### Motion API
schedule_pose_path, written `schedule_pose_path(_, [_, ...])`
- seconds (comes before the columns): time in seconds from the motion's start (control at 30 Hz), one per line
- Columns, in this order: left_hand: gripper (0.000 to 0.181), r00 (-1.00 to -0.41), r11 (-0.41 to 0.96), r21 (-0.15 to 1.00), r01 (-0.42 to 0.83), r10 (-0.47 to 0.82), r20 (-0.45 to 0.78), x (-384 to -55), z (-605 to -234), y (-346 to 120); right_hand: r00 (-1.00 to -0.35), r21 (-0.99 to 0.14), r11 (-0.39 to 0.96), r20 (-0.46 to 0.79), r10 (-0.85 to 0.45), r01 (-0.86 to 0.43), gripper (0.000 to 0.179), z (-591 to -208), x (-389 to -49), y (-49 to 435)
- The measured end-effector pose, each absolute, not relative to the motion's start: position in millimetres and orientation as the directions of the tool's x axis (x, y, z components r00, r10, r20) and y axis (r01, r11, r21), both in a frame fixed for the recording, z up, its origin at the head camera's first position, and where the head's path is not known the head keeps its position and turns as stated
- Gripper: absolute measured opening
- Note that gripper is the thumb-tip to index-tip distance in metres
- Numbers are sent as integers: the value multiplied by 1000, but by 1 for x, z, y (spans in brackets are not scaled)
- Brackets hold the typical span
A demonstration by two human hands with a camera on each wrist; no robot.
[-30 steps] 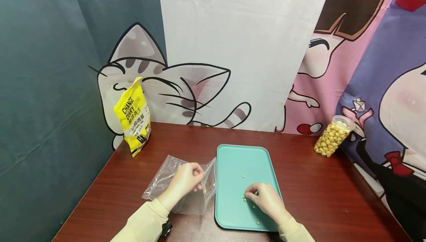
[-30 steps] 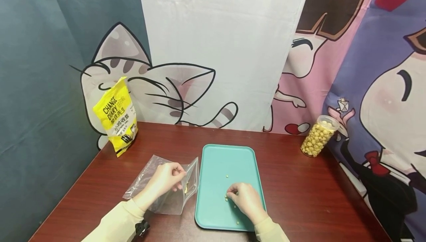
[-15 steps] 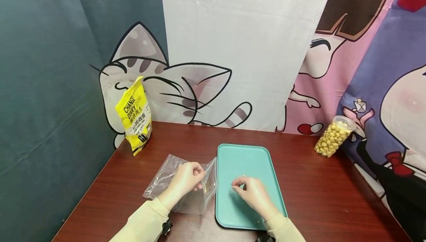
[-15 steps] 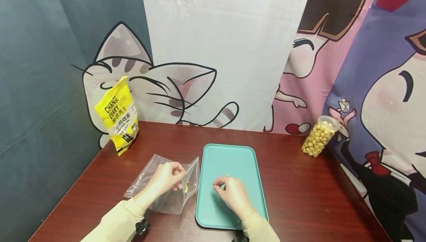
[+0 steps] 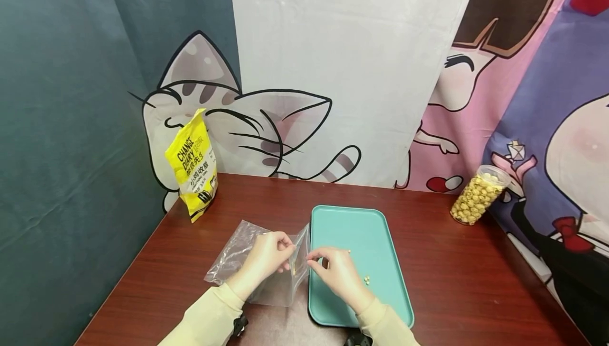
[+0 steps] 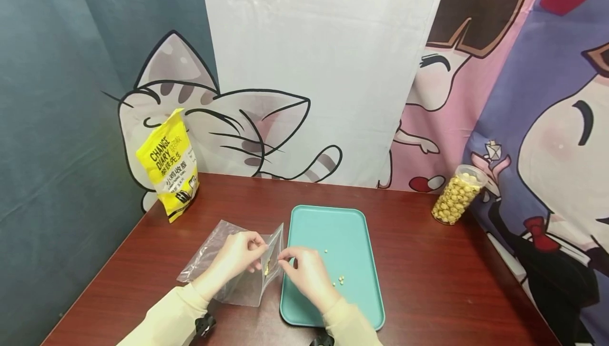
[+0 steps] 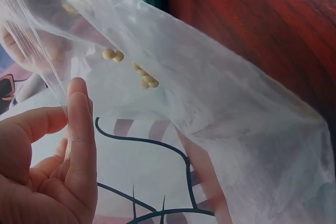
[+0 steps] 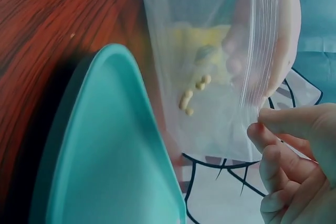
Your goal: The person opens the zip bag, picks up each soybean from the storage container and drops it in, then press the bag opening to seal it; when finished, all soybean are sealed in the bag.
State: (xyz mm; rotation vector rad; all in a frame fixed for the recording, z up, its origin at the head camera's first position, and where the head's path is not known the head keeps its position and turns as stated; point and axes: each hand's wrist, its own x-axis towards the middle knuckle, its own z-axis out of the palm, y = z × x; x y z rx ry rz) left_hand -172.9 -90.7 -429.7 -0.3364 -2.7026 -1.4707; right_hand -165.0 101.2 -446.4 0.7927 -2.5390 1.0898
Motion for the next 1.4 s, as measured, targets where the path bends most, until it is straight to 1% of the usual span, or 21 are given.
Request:
schedule_pose_path(0.17, [7, -975, 526, 823, 214, 173, 143, -174, -431, -90, -803, -563, 574, 448, -393, -595, 7, -445, -165, 95])
schedule_pose_path(0.33, [7, -973, 530, 819, 221, 181, 146, -175, -431, -88, -806, -532, 607, 428, -409, -590, 6, -447, -165, 91])
schedule_pose_path(0.67, [6, -973, 514, 830, 217, 183, 141, -174, -432, -89, -818, -583, 574, 433, -378, -574, 10, -453, -164, 94])
schedule_pose_path(0.87, [7, -975, 515, 832, 206, 178, 131, -173, -432, -90, -814, -592, 559, 443, -375, -580, 9, -453, -164, 99])
schedule_pose_path(1.1, [9, -981, 553, 813, 183, 152, 117, -173, -431, -92, -853, -624, 583, 397, -338, -521, 9, -453, -163, 112])
schedule_pose_path(1.4, [9, -982, 550, 815, 181, 151, 116, -172, -430, -94, -898, -636, 634, 329, -292, -439, 6, -459, -164, 143])
